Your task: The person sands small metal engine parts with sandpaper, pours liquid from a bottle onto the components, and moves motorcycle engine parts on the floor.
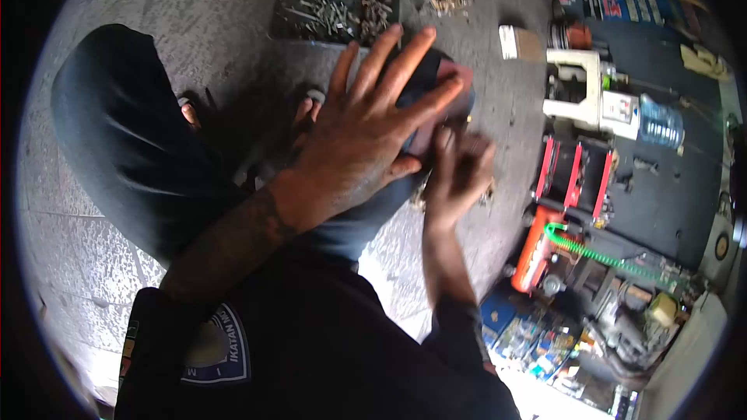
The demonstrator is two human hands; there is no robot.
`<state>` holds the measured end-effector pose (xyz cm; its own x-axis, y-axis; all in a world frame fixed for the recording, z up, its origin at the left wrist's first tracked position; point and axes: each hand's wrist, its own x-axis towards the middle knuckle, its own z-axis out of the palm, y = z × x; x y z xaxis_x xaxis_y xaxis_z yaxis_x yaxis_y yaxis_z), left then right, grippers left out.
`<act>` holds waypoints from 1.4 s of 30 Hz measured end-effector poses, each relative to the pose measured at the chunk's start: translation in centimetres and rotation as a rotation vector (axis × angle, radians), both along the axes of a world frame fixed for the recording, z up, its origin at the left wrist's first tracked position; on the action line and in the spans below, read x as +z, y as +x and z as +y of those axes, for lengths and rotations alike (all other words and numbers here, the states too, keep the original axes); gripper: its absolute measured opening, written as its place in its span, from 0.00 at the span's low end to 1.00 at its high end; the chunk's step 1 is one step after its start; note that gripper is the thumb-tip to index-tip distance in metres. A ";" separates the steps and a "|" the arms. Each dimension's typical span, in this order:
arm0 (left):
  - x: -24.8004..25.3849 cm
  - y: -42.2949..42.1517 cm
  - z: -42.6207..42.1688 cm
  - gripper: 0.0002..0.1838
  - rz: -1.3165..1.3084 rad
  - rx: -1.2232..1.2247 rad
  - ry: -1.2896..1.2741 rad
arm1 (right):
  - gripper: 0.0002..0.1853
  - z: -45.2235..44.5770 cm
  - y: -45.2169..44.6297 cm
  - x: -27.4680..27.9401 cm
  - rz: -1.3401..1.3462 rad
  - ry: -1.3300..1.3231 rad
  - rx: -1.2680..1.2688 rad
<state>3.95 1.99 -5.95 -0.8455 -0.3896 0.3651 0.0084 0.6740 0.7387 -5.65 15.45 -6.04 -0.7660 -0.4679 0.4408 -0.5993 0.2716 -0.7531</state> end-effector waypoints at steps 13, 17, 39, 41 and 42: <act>-0.5 -0.1 -0.6 0.57 0.029 0.021 0.032 | 0.08 2.4 0.0 -2.0 0.091 -0.026 0.288; 0.1 0.1 0.1 0.57 0.021 -0.017 0.033 | 0.07 -2.4 -1.7 1.9 -0.187 -0.032 0.013; -0.2 -0.3 -0.4 0.58 0.037 0.037 -0.003 | 0.06 2.6 -0.9 -2.1 -0.137 0.004 -0.024; -1.3 -0.7 -0.2 0.58 0.144 0.055 0.044 | 0.07 6.4 -0.1 -4.7 -0.047 0.085 -0.023; -2.3 -1.4 0.7 0.58 0.233 0.130 -0.014 | 0.06 7.3 -1.2 -5.0 -0.096 0.162 -0.103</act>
<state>2.50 2.72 -8.29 -0.6811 -0.4826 0.5506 0.0903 0.6908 0.7173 -6.85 22.80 -11.07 -0.8484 -0.4436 0.2888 -0.4895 0.4501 -0.7469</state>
